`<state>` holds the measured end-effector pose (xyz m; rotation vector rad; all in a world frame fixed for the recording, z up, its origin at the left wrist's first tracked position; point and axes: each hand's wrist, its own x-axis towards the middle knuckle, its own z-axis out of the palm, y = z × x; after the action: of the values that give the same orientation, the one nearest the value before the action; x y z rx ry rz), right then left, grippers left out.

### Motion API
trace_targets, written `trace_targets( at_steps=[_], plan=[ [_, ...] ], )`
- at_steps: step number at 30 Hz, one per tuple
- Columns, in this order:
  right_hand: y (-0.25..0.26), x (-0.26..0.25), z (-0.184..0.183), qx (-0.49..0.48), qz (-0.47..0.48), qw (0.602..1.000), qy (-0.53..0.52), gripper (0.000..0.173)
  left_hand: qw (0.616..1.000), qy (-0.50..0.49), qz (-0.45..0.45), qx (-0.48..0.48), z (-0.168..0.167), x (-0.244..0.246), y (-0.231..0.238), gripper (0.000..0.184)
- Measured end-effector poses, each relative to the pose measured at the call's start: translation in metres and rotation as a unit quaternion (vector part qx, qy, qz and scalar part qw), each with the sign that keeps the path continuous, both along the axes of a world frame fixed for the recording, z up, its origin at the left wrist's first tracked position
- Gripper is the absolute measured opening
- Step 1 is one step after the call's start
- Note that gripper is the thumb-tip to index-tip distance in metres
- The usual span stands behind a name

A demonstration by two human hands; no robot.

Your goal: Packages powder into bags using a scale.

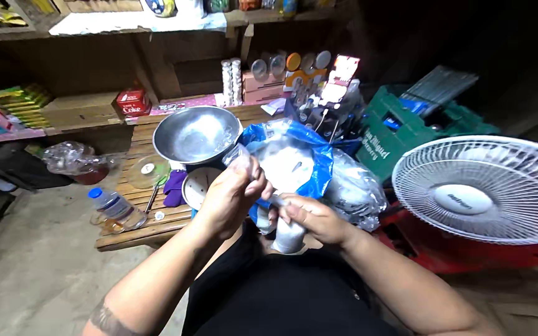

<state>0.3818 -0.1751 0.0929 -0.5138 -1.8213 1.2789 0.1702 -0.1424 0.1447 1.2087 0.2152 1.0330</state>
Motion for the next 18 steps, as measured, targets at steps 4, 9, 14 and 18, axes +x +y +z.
trace_targets(
  at_steps=[4, 9, 14, 18],
  plan=[
    [-0.001, 0.009, -0.001, 0.11, -0.032, 0.989, -0.092, 0.041, 1.0, 0.015, 0.018, 0.005, -0.011, -0.011, -0.01, 0.038],
    [-0.006, 0.005, -0.007, 0.156, -0.08, 0.979, -0.109, 0.04, 0.999, 0.002, 0.004, 0.035, -0.023, -0.018, -0.013, 0.034],
    [-0.003, -0.002, -0.013, 0.129, -0.118, 0.981, -0.088, 0.038, 0.997, 0.05, 0.028, 0.051, -0.02, -0.018, -0.002, 0.029],
    [-0.003, -0.002, -0.021, 0.044, -0.137, 0.988, -0.061, 0.035, 0.953, 0.151, 0.203, 0.17, -0.009, -0.03, -0.001, 0.031]
  ],
)
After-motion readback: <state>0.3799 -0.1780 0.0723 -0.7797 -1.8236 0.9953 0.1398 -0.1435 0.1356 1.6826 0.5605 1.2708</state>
